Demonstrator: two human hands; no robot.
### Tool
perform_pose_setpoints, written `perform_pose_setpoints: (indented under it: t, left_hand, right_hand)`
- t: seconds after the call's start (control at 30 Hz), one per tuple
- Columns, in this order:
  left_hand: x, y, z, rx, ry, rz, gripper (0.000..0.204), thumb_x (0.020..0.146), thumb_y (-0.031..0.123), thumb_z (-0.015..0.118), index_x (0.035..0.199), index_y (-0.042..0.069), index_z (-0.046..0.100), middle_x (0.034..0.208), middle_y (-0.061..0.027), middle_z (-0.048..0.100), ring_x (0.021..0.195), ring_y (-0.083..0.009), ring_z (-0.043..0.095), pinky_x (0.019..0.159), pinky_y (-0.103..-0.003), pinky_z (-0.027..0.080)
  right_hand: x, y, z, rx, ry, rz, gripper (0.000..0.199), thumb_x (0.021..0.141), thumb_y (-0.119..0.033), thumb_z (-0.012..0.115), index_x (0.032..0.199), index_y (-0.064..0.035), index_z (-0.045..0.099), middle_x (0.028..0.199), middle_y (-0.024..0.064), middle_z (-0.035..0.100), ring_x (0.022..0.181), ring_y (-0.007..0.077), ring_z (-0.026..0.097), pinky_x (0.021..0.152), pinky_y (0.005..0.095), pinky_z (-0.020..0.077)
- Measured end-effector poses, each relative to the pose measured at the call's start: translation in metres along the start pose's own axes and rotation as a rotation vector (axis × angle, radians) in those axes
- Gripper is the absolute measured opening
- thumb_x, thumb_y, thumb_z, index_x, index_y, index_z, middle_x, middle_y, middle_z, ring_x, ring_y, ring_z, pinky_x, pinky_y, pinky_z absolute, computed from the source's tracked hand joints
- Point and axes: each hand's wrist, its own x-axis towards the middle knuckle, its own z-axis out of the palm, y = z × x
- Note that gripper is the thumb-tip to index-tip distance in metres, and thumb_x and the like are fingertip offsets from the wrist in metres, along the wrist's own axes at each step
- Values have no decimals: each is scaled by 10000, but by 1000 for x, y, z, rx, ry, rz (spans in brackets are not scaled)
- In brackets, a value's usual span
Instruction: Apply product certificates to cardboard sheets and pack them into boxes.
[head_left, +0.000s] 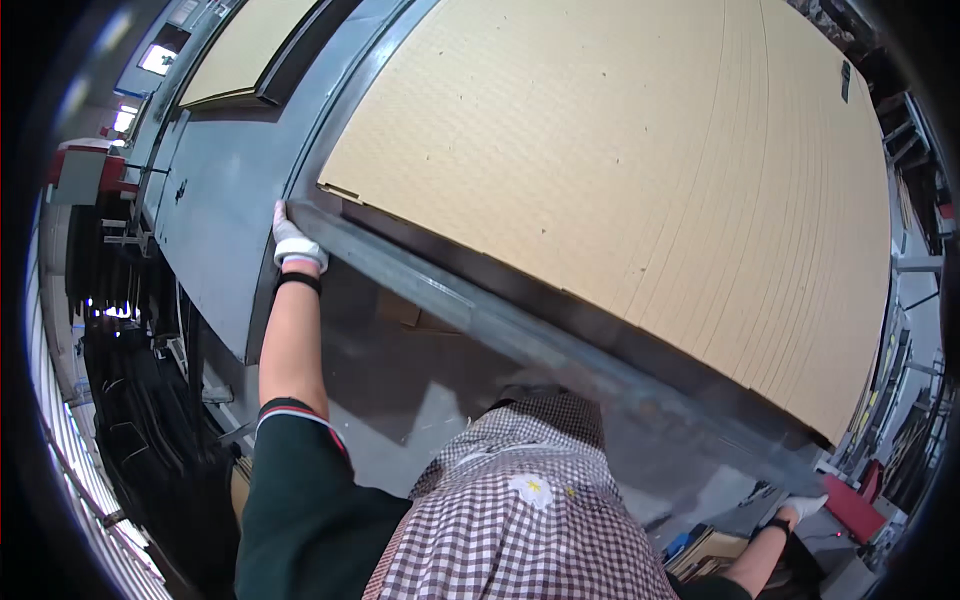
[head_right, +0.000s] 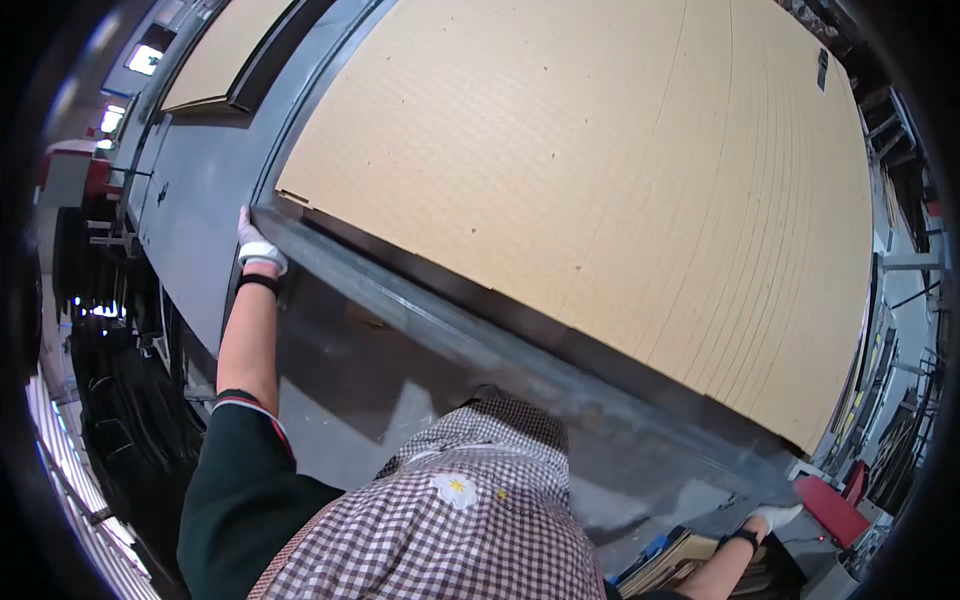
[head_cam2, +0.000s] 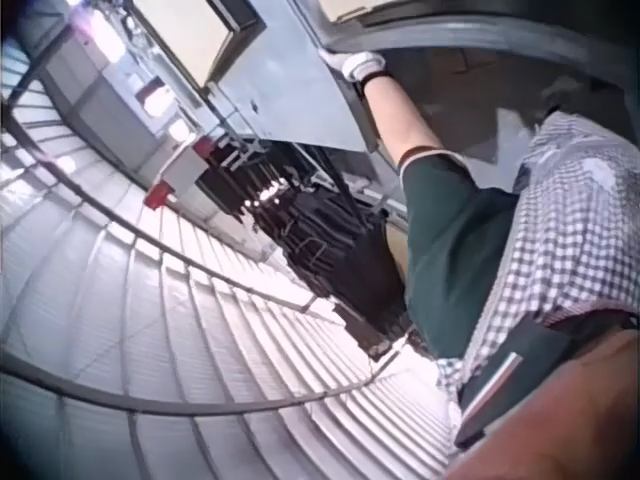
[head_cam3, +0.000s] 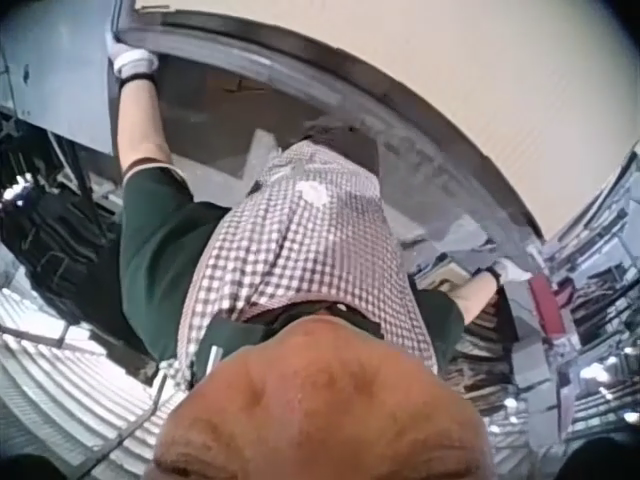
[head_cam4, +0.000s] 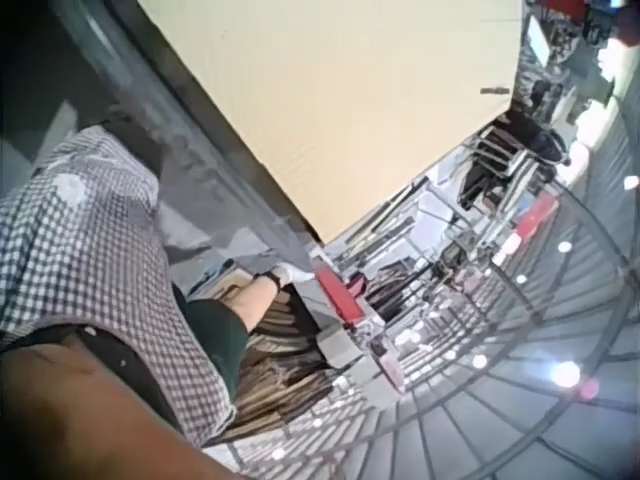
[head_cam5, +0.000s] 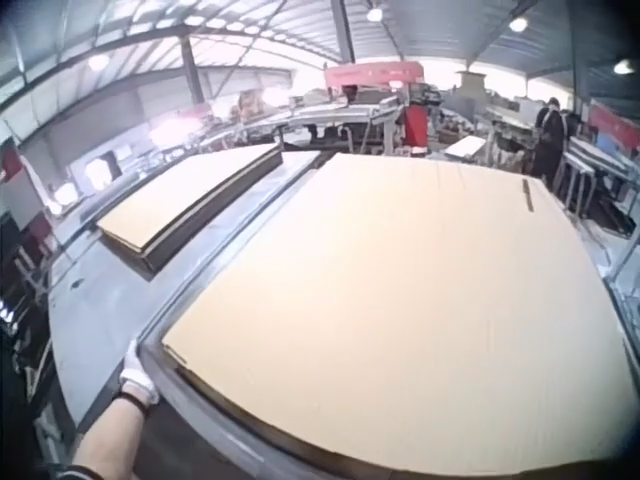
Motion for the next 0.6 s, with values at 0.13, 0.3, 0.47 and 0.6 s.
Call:
perform_pose_setpoints:
  t: [0.13,0.3,0.47,0.6]
  left_hand:
    - [83,-21,9,170,59,270,513,850,485,504,1154,76,564,1086,-79,603,965,-241,548,902,-349,407]
    - [60,-8,10,126,134,144,476,845,458,502,1121,77,576,1106,-63,593,972,-234,535,914,-357,393]
    - [14,-2,52,27,186,157,441,801,450,554,1061,96,588,1068,-63,604,892,-252,561,870,-347,422]
    - [33,-15,48,134,189,133,479,792,507,532,1060,113,584,1037,-49,605,939,-236,542,861,-382,419]
  right_hand:
    - [143,-15,-100,467,-395,76,594,897,-410,417,1354,-32,379,1384,79,393,1286,232,335,1077,350,227]
    - [94,4,-15,-111,80,-111,632,862,-469,404,1250,26,470,1282,134,493,1171,281,464,1024,376,321]
    - [45,-1,46,-120,66,-46,598,885,-443,320,1243,6,487,1265,155,503,1194,307,440,1033,433,307]
    - [105,2,8,-12,31,4,612,874,-478,351,1259,-22,486,1269,112,511,1181,301,447,1036,395,295]
